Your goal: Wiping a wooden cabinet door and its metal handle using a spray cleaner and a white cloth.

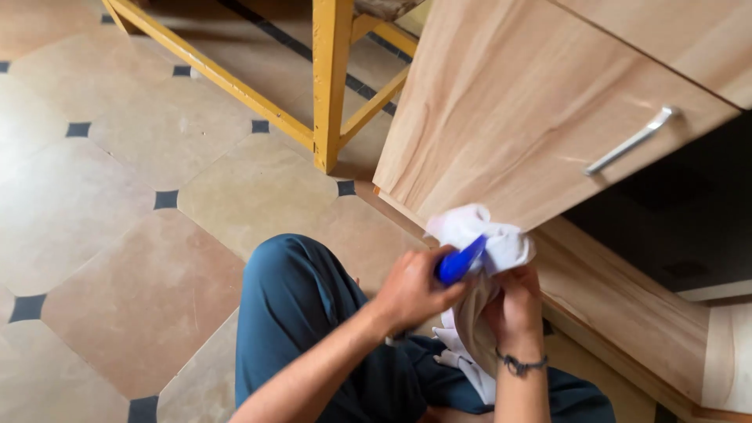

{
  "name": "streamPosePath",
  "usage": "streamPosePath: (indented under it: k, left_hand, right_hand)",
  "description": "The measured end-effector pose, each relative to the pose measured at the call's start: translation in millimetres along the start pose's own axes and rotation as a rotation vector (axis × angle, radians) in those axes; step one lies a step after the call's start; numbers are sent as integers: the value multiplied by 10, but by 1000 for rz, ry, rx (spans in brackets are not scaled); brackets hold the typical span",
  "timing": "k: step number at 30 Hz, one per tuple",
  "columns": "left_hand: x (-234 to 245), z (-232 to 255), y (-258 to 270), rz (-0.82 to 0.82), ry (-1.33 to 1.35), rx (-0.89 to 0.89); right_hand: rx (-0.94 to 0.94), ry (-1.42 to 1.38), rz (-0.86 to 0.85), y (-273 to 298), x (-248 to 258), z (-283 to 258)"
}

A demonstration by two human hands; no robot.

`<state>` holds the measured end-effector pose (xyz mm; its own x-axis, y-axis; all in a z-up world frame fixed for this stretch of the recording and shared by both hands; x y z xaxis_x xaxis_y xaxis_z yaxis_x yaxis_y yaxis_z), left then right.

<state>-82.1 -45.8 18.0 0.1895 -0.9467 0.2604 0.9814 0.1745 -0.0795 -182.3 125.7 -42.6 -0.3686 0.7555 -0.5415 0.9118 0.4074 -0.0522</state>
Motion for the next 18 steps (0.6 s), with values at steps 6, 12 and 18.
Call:
streamPosePath:
  k: [6,12,18]
  left_hand:
    - [451,-399,-833,40,-42,-333]
    - [521,-1126,-1088,101,127,-117]
    - [761,-1228,-1312,230,280,-16]
  right_hand:
    - [78,52,-15,-880,-197,363]
    - [89,225,118,-1318,66,1035]
    - [414,846,39,-1631,-822,691]
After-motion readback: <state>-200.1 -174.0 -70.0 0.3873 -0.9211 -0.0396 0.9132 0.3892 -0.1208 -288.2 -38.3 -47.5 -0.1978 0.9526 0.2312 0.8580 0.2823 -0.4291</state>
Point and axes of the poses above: each hand's wrist, its own y-axis away from the middle knuckle, its own x-axis out of the back of the hand, z = x × y, the point moved 5 cm from there along -y, towards the middle knuckle
